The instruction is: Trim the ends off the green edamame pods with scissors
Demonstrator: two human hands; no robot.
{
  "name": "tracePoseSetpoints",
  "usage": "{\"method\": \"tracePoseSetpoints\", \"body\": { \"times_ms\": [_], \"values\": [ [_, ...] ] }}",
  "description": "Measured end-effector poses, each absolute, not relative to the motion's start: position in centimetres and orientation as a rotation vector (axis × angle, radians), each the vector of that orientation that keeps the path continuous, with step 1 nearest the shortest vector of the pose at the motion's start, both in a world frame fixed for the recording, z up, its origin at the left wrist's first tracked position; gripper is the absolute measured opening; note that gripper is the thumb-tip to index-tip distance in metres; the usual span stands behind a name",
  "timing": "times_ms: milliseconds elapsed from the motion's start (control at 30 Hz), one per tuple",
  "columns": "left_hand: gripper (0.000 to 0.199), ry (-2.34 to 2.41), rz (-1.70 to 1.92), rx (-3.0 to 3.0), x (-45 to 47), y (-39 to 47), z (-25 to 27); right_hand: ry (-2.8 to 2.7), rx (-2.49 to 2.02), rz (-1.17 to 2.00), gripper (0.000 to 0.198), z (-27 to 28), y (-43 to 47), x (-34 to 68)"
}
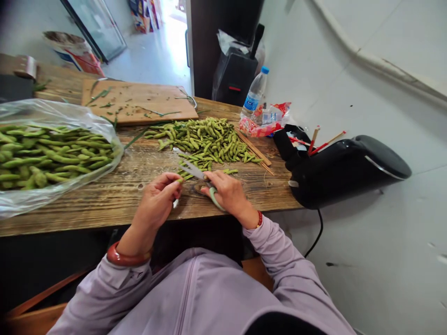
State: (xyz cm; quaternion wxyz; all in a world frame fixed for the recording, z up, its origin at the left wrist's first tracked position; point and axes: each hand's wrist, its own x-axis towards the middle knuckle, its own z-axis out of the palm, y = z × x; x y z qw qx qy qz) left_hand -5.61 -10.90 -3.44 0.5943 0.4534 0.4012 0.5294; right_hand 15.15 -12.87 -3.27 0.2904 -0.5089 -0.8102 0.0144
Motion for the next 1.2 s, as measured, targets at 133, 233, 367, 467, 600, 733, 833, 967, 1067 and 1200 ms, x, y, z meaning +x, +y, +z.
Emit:
{"method": "tracePoseSetpoints", "body": {
  "times_ms": [133, 233, 367, 467, 600, 733, 833, 967, 1067, 1200],
  "values": [
    [0.014, 0.94, 1.201, 1.072, -5.5, -11.0, -3.3, -1.952, -1.441, -0.039, 0.044, -3.5, -10.3, 19.7],
    [0.015, 0.956, 1.174, 1.11, -5.6, -11.0, -3.4, -1.807, -1.519, -0.107, 0.05, -3.5, -7.3, 23.4],
    [0.016, 0.971, 1.154, 1.159, -5.7, -11.0, -3.5, -1.796, -1.642, -0.05, 0.056, -3.2, -2.8, 25.5],
    [0.018, 0.982, 1.142, 1.178, -5.7, -11.1, -3.4, -1.838, -1.646, -0.031, 0.057, -2.9, 0.7, 24.4],
    [0.02, 0.986, 1.117, 1.183, -5.7, -11.2, -3.4, -1.858, -1.697, -0.003, 0.06, -2.6, 4.8, 20.9],
    [0.02, 0.985, 1.112, 1.195, -5.8, -11.2, -3.5, -1.904, -1.71, 0.012, 0.064, -2.6, 6.2, 16.7],
    [0.02, 0.984, 1.101, 1.202, -5.9, -11.2, -3.6, -1.982, -1.662, 0.004, 0.064, -2.6, 5.1, 13.9],
    [0.02, 0.98, 1.109, 1.199, -5.9, -11.1, -3.8, -2.198, -1.48, -0.092, 0.063, -1.9, 2.3, 11.2],
    [0.019, 0.982, 1.132, 1.179, -5.8, -11.1, -3.5, -2.287, -1.312, -0.087, 0.06, -1.0, -0.2, 10.1],
    [0.018, 0.977, 1.141, 1.157, -5.6, -11.4, -3.0, -2.26, -1.158, 0.004, 0.056, -0.3, -3.3, 11.7]
  ]
}}
